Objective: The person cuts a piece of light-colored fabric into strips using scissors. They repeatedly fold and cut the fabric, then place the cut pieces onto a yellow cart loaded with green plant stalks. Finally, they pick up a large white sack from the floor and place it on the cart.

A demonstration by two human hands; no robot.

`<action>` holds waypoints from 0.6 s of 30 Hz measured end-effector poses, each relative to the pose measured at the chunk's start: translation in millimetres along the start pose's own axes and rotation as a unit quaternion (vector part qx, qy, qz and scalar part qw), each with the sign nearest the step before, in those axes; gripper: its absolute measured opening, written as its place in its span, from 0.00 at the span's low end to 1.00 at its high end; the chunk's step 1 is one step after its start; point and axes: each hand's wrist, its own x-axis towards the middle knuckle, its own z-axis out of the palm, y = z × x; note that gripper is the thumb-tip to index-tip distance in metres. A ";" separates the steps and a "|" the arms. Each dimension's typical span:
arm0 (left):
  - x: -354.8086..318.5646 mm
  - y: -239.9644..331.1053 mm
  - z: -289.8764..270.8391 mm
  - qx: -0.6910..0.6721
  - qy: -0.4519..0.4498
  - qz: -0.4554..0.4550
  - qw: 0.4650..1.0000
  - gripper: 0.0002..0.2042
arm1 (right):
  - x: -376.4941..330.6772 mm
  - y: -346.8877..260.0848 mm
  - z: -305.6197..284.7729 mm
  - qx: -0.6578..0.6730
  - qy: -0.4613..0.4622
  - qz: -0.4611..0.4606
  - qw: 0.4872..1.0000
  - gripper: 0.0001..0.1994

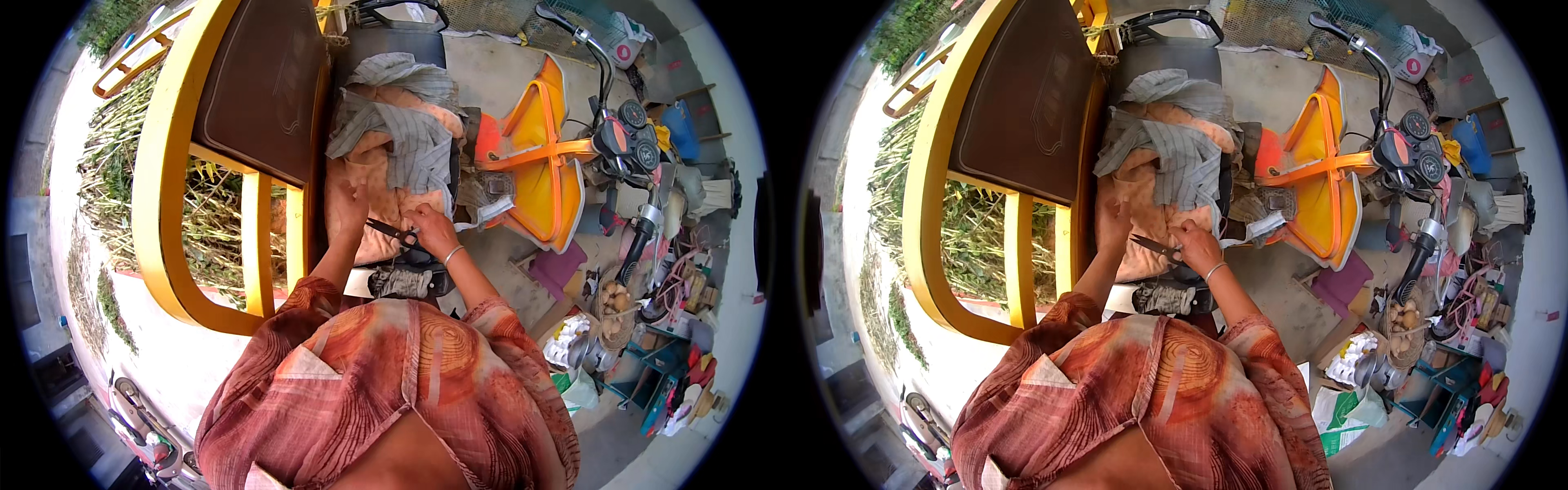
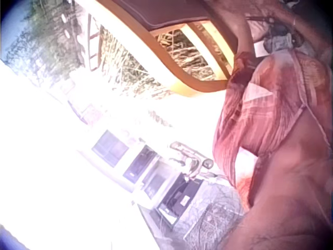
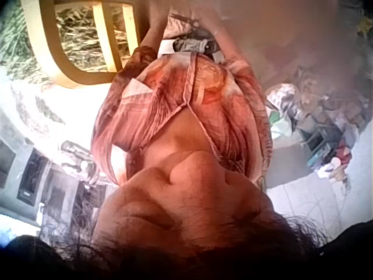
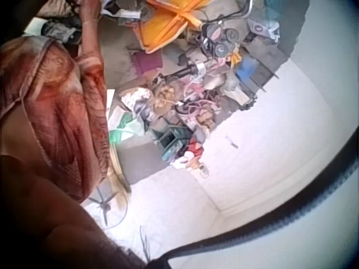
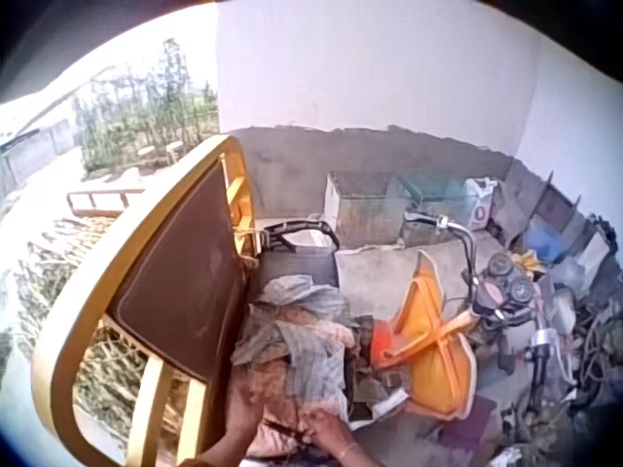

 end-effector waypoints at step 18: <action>20.7 7.6 -10.8 0.216 -0.041 0.133 0.966 0.03 | -77.2 6.5 -83.6 0.170 0.141 0.138 0.965 0.03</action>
